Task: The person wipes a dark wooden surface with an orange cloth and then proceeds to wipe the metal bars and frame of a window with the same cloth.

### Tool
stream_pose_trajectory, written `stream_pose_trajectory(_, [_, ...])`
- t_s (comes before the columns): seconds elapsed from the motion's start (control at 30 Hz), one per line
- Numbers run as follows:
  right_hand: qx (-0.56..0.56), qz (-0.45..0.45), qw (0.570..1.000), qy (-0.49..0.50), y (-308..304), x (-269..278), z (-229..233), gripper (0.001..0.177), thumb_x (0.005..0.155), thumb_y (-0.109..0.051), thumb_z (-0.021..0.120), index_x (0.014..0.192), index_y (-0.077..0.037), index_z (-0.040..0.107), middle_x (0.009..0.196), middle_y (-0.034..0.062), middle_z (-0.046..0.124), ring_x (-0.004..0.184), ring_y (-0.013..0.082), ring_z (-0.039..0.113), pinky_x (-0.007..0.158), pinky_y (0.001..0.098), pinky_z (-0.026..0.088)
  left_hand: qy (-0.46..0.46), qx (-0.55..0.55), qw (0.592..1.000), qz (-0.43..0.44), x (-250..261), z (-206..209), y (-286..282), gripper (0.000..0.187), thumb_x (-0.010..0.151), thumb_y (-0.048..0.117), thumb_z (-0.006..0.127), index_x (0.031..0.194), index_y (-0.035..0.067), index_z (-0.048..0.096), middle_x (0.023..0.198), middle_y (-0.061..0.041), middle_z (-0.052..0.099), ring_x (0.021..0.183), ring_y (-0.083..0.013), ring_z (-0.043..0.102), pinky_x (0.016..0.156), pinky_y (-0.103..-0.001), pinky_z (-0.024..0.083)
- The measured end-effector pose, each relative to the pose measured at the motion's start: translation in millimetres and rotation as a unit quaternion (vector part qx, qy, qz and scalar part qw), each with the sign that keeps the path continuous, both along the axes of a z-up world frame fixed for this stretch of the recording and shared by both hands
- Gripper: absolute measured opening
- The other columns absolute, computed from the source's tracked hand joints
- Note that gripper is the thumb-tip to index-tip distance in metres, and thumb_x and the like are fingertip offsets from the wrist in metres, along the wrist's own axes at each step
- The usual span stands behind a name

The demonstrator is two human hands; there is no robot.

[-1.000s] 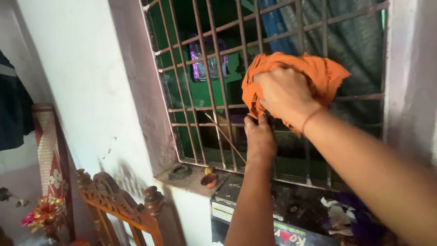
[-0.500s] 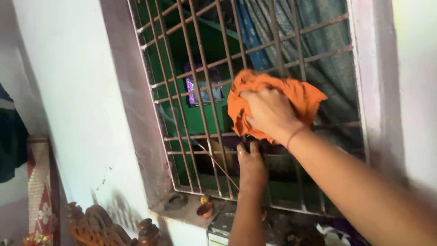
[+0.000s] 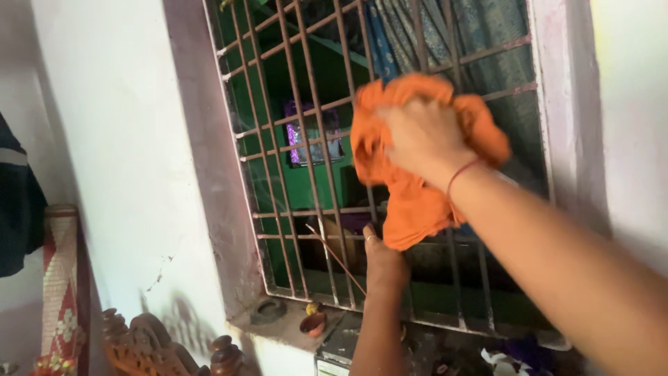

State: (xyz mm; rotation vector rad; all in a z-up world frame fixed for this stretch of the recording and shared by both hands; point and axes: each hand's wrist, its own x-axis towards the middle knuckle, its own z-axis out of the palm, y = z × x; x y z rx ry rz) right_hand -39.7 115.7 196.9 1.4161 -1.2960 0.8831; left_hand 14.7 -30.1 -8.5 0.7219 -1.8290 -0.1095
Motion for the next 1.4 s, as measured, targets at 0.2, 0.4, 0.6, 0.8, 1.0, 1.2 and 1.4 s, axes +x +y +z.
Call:
stream_pose_trajectory(0.2, [0.012, -0.003, 0.998, 0.056, -37, -1, -95, 0.024, 0.085, -0.011, 0.058, 0.104, -0.013, 0.073, 0.087, 0.0192, 0.073, 0.082, 0.0389, 0.073, 0.067, 0.0519, 0.059, 0.001, -0.044, 0.999, -0.011, 2, 4, 7, 0.061, 0.088, 0.006, 0.065, 0.146, 0.002, 0.046, 0.147, -0.029, 0.045, 0.128, -0.0514, 0.042, 0.108, -0.05, 0.038])
stream_pose_trajectory(0.4, [0.187, -0.025, 0.982, 0.014, -16, 8, -71, 0.031, 0.073, -0.018, 0.077, 0.103, -0.016, 0.076, 0.101, 0.0193, 0.071, 0.096, 0.0383, 0.07, 0.082, 0.0503, 0.057, -0.027, -0.025, 0.999, 0.011, 4, 8, 9, 0.051, 0.084, 0.009, 0.069, 0.134, 0.008, 0.056, 0.144, -0.024, 0.052, 0.132, -0.0477, 0.044, 0.108, -0.05, 0.039])
stream_pose_trajectory(0.6, [-0.004, 0.068, 0.998, -0.002, -21, 9, -29, 0.05, 0.075, -0.017, 0.08, 0.124, -0.015, 0.071, 0.093, 0.0231, 0.071, 0.086, 0.0435, 0.07, 0.072, 0.052, 0.058, 0.019, 0.047, 0.999, -0.007, 9, 11, 25, 0.051, 0.087, 0.003, 0.061, 0.137, 0.004, 0.052, 0.144, -0.028, 0.044, 0.126, -0.0488, 0.049, 0.102, -0.048, 0.047])
stream_pose_trajectory(0.8, [0.115, -0.007, 0.993, -0.038, -29, 9, -81, 0.032, 0.076, -0.023, 0.08, 0.105, -0.011, 0.072, 0.089, 0.0188, 0.072, 0.088, 0.0396, 0.071, 0.074, 0.0508, 0.058, 0.07, -0.118, 0.99, -0.033, 6, -1, 12, 0.053, 0.083, 0.001, 0.065, 0.135, 0.005, 0.057, 0.142, -0.032, 0.048, 0.124, -0.0513, 0.048, 0.098, -0.052, 0.045])
stream_pose_trajectory(1.0, [0.207, 0.009, 0.978, 0.0, -18, -2, -68, 0.036, 0.076, -0.019, 0.077, 0.111, -0.016, 0.073, 0.104, 0.0187, 0.073, 0.098, 0.0387, 0.071, 0.084, 0.0501, 0.056, 0.007, -0.069, 0.998, 0.004, 11, 7, 19, 0.058, 0.079, 0.017, 0.07, 0.136, 0.012, 0.06, 0.14, -0.022, 0.057, 0.126, -0.0449, 0.05, 0.105, -0.051, 0.044])
stream_pose_trajectory(1.2, [0.352, -0.191, 0.905, 0.141, -25, 6, -97, 0.096, 0.05, -0.01, 0.089, 0.139, -0.011, 0.051, 0.13, 0.0179, 0.065, 0.126, 0.037, 0.06, 0.095, 0.0492, 0.053, -0.069, 0.003, 0.997, -0.034, 12, 14, 18, 0.07, 0.079, 0.046, 0.067, 0.139, 0.012, 0.055, 0.15, -0.016, 0.051, 0.131, -0.0435, 0.044, 0.112, -0.048, 0.032])
stream_pose_trajectory(1.4, [0.18, -0.124, 0.964, 0.153, -24, -5, -94, 0.026, 0.094, -0.015, 0.068, 0.12, -0.012, 0.064, 0.107, 0.0186, 0.072, 0.102, 0.0371, 0.071, 0.076, 0.0488, 0.06, -0.207, 0.022, 0.978, 0.022, -4, 12, -31, 0.047, 0.108, 0.037, 0.038, 0.128, 0.008, 0.068, 0.138, -0.02, 0.069, 0.137, -0.0378, 0.058, 0.122, -0.05, 0.034])
